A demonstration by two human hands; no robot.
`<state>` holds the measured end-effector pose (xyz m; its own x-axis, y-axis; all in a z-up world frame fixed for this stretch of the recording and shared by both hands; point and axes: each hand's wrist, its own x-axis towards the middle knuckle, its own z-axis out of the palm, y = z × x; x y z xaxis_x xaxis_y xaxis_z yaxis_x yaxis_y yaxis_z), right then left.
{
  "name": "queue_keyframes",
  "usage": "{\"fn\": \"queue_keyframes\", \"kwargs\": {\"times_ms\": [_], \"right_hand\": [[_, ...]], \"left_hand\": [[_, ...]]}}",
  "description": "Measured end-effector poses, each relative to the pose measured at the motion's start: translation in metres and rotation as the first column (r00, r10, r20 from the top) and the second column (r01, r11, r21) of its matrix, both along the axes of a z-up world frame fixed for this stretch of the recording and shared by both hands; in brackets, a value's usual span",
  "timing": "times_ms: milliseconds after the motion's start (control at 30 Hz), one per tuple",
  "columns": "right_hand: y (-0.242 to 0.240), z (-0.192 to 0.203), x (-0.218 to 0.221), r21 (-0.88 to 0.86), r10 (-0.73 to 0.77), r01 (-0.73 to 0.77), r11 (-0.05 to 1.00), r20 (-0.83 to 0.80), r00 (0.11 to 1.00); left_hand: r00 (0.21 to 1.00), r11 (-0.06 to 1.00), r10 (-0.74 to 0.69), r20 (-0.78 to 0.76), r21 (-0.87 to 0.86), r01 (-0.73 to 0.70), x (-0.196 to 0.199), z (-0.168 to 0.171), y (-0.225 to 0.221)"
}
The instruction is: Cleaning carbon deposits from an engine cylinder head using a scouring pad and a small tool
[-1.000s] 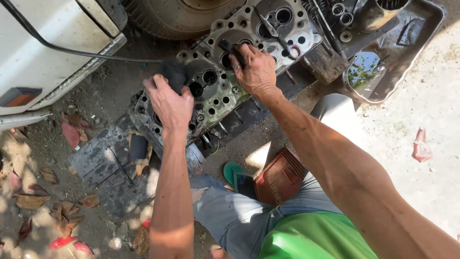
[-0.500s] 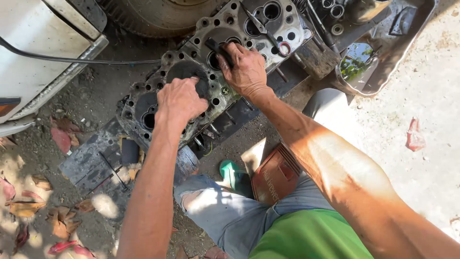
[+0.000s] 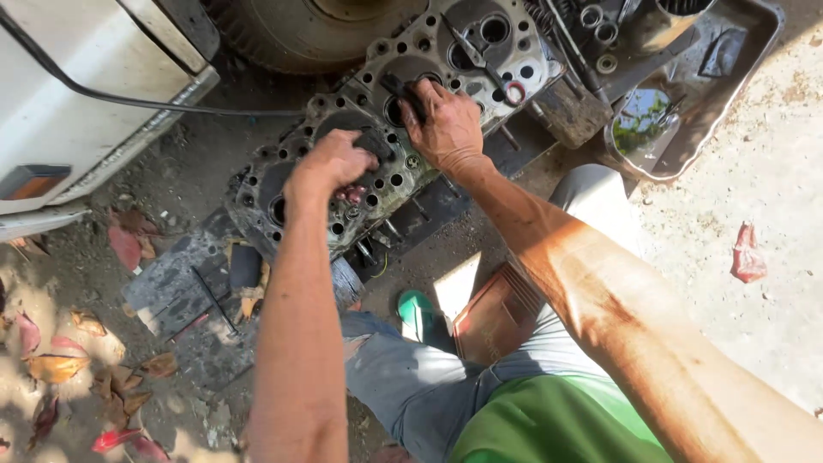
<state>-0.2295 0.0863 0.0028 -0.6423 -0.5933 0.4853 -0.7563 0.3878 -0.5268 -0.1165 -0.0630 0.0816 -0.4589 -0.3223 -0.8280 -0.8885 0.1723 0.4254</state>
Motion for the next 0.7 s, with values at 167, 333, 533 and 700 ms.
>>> {"fn": "queue_keyframes", "kwargs": {"times_ms": [167, 333, 533, 700], "right_hand": [[-0.001, -0.024, -0.004, 0.053, 0.001, -0.003, 0.999, 0.048, 0.999], [-0.001, -0.026, -0.005, 0.068, -0.038, 0.034, 0.997, 0.052, 0.998], [-0.003, -0.027, -0.002, 0.065, -0.055, 0.048, 0.997, 0.098, 0.994], [0.0, -0.013, -0.003, 0.044, -0.026, 0.02, 0.999, 0.127, 0.992]], "left_hand": [[0.984, 0.812, -0.177, 0.026, -0.561, 0.161, 0.017, -0.035, 0.016], [0.966, 0.866, -0.025, -0.257, -0.488, -0.107, 0.047, 0.014, 0.054], [0.583, 0.684, 0.674, -0.454, 0.086, -0.724, 0.059, -0.001, 0.029], [0.674, 0.747, 0.648, -0.354, 0.124, -0.653, 0.022, -0.014, 0.041]]}}
